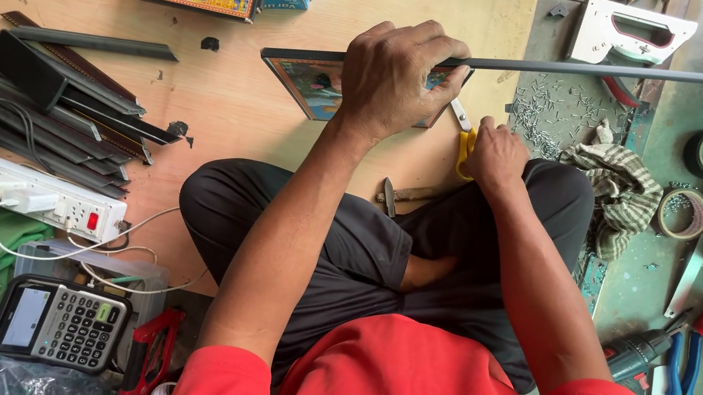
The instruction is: Assembling and finishing religious picture frames using a hammer and scissors.
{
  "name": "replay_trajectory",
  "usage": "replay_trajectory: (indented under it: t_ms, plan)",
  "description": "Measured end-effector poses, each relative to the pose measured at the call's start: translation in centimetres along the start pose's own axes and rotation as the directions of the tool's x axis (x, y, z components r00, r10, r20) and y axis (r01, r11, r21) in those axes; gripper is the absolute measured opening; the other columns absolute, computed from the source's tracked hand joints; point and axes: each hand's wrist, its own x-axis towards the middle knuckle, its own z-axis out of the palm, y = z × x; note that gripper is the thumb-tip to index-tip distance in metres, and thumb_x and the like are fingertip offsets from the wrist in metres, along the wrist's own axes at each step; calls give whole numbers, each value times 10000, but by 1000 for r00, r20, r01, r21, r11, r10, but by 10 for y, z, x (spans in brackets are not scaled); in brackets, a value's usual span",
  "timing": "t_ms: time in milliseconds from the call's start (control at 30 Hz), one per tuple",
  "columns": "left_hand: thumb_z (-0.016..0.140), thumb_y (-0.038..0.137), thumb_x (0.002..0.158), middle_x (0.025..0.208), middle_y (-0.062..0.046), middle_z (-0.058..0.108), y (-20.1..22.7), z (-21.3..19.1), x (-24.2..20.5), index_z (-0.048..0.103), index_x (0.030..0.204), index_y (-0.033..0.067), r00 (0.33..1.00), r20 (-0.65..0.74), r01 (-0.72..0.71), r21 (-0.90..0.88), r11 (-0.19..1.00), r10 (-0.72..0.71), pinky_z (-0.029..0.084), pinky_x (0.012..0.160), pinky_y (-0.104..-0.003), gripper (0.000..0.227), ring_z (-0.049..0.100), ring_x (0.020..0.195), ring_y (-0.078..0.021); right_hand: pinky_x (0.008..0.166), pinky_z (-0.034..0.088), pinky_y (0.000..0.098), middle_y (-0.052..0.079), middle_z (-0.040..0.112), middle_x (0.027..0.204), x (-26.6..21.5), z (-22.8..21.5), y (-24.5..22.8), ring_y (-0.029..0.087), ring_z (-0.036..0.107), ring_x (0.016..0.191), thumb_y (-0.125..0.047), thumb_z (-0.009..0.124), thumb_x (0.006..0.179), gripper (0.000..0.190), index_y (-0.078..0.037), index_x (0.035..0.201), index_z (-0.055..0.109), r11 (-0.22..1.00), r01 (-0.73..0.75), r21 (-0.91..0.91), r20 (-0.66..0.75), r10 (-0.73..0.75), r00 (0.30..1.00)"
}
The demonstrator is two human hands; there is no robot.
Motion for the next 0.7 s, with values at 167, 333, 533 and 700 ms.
replay_trajectory:
  t_ms: [167, 333, 533, 700]
  plan:
    - [802, 261, 888, 825, 62, 742, 1, -2, -1, 794, 915, 181, 999, -34, 5, -41, 999, -6, 489, 604, -306, 86, 647, 603, -123, 781, 579, 499, 215, 717, 992, 3, 17, 11, 391, 722, 930, -250, 729, 843, 368, -29, 1121, 633, 999, 28, 19, -9, -28, 1000]
    - [755, 261, 932, 831, 63, 756, 2, -2, 1, 799, 908, 179, 997, -68, 21, -94, 995, -27, 498, 612, -299, 96, 656, 604, -116, 768, 583, 492, 201, 729, 954, 6, 6, 6, 379, 722, 894, -311, 754, 803, 380, -55, 1070, 665, 998, 60, 28, 76, -62, 995]
    - [717, 254, 960, 829, 62, 759, 5, -1, 1, 799, 898, 183, 994, -92, 43, -124, 991, -55, 516, 637, -304, 125, 679, 628, -118, 812, 586, 467, 171, 746, 994, 8, 5, 12, 345, 723, 908, -354, 784, 789, 413, -77, 1092, 741, 998, 25, 64, 151, -35, 988]
    - [701, 243, 965, 839, 52, 763, 1, 0, 0, 794, 920, 170, 995, -88, 47, -115, 992, -57, 513, 627, -310, 126, 672, 610, -128, 762, 606, 296, 117, 735, 956, -39, -68, -1, 188, 733, 859, -189, 575, 1025, 269, 36, 1158, 639, -11, -258, 966, 252, -183, 950]
